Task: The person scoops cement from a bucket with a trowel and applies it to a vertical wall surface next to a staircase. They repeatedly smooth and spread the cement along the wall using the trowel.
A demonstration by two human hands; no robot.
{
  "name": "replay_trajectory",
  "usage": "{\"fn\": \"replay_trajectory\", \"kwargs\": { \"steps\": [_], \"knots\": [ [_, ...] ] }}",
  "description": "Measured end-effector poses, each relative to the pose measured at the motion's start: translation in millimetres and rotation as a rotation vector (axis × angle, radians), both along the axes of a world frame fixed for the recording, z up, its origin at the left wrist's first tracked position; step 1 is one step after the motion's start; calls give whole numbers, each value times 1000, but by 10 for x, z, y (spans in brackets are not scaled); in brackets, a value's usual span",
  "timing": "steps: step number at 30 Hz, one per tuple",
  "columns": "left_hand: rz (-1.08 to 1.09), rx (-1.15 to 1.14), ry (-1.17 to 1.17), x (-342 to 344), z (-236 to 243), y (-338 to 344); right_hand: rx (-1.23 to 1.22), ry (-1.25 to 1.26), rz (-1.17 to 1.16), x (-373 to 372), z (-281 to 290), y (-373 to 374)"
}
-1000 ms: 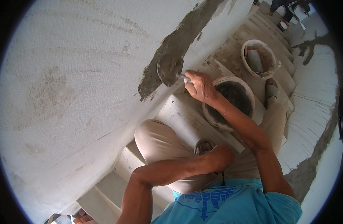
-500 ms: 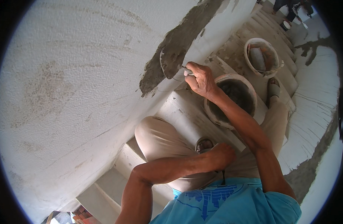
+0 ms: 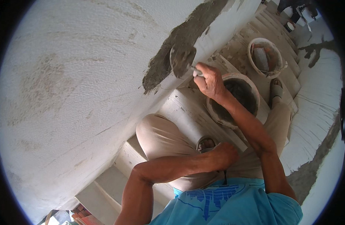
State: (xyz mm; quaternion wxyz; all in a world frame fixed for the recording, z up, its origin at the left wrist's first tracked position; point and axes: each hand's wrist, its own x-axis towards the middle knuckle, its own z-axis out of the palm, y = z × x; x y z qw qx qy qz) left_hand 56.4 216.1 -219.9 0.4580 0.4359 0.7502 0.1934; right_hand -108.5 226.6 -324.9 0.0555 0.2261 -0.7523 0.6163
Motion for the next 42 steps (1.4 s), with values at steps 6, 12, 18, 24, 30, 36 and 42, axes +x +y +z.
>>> {"fn": "replay_trajectory", "kwargs": {
  "steps": [6,12,18,24,30,36,42],
  "knots": [
    [-4,2,-13,8,-29,3,86,71,-7,-123,104,-89],
    [29,27,21,47,-49,-5,322,148,201,159,-113,52],
    [26,52,33,78,-73,-22,104,73,71,-19,115,62],
    [7,18,9,59,-67,-5,147,177,60,-110,46,-99],
    [21,34,25,113,-116,-6,376,140,197,181,-283,22],
    [18,28,-2,123,-139,5,201,181,122,21,28,-15],
    [50,47,7,100,-129,0,326,284,127,-20,-52,-157]
  ]
}}
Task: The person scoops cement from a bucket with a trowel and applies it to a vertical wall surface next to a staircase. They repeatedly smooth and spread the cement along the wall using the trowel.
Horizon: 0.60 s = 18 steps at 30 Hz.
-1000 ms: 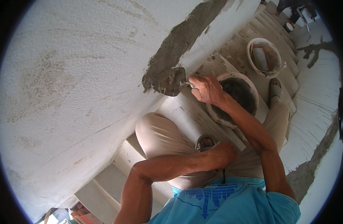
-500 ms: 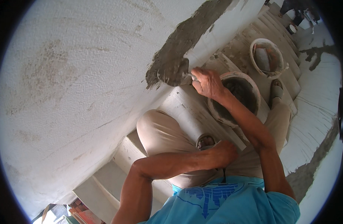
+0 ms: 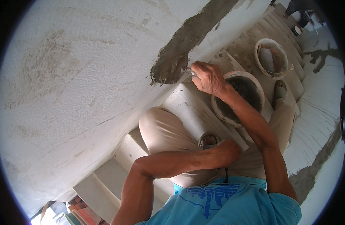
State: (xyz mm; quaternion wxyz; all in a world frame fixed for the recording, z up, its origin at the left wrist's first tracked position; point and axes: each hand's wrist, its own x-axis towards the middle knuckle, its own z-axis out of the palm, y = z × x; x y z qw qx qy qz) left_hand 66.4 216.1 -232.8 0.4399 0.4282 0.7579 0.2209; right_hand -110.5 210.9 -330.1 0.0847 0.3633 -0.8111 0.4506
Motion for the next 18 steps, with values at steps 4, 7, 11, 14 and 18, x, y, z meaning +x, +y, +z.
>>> {"fn": "replay_trajectory", "kwargs": {
  "steps": [4,7,11,14,18],
  "knots": [
    [32,12,-2,-9,17,-20,154,-16,51,182,-198,108],
    [2,-11,-16,6,3,5,100,40,55,192,-188,136],
    [23,-4,-8,53,-38,6,-39,33,14,94,114,88],
    [18,-7,-5,54,-37,4,-54,94,-21,23,234,13],
    [4,-35,-18,-23,47,11,166,28,2,103,1,83]
  ]
}}
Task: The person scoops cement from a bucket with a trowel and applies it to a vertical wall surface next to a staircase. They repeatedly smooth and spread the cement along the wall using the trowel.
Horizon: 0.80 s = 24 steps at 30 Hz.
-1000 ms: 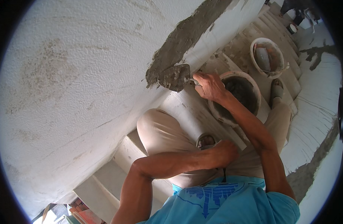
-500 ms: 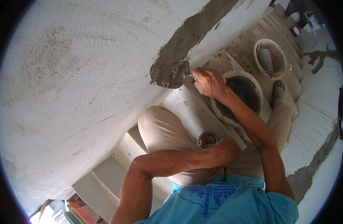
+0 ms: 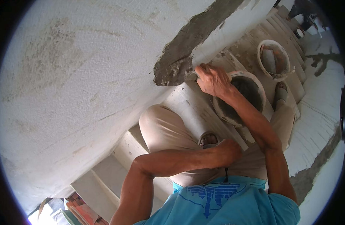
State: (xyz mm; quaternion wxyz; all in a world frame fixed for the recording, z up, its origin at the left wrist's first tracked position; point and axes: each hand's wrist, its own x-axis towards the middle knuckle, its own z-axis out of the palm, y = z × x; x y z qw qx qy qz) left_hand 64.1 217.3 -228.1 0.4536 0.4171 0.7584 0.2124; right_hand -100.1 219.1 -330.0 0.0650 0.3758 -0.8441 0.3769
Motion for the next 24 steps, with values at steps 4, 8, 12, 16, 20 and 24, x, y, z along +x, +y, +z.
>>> {"fn": "replay_trajectory", "kwargs": {
  "steps": [4,8,12,16,20,24],
  "knots": [
    [25,39,27,34,-28,-16,54,42,7,88,-96,99],
    [20,30,43,67,-41,-23,-63,94,18,50,118,79],
    [-2,19,60,54,-35,-13,-79,125,2,-55,141,-23],
    [-6,6,46,17,0,-14,72,98,-1,-36,-113,71],
    [2,5,35,50,-24,-19,171,87,10,10,-154,200],
    [-66,-49,-22,11,-11,15,-3,120,49,-24,0,155]
  ]
}}
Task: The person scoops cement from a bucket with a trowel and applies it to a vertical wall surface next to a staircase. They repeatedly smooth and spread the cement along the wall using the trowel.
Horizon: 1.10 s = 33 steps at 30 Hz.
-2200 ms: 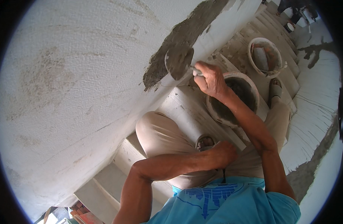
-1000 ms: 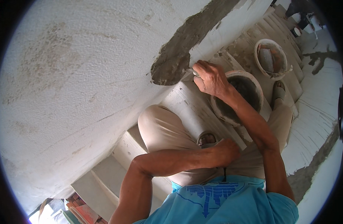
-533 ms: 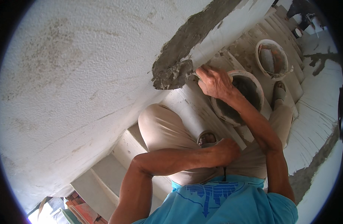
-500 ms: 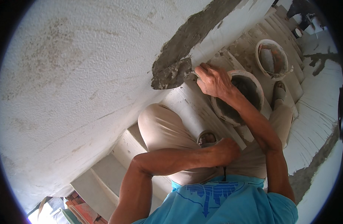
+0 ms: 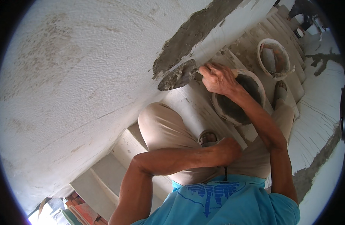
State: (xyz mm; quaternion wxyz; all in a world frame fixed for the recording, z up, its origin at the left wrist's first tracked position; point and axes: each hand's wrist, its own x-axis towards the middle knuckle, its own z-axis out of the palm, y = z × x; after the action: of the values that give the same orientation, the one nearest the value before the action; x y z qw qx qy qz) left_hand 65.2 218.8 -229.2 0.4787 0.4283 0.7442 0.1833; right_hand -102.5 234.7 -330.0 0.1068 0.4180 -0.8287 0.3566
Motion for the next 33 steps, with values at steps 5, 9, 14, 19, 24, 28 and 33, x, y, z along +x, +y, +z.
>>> {"fn": "replay_trajectory", "kwargs": {
  "steps": [5,9,14,19,24,28,33],
  "knots": [
    [44,51,51,-7,16,-43,102,-2,-43,-65,-96,-121],
    [72,90,74,32,-28,-79,236,-1,-33,23,-221,42],
    [11,72,23,-1,-12,-87,211,-80,-24,18,-157,371],
    [-57,-14,-58,-152,79,-27,103,-342,-153,94,-19,846],
    [-2,48,-7,-163,112,-97,-126,-553,-241,260,90,1076],
    [-25,44,3,-163,104,-86,-472,-1008,-263,388,-49,820],
    [49,99,-21,-234,170,-184,-605,-664,-197,498,-192,41]
  ]
}}
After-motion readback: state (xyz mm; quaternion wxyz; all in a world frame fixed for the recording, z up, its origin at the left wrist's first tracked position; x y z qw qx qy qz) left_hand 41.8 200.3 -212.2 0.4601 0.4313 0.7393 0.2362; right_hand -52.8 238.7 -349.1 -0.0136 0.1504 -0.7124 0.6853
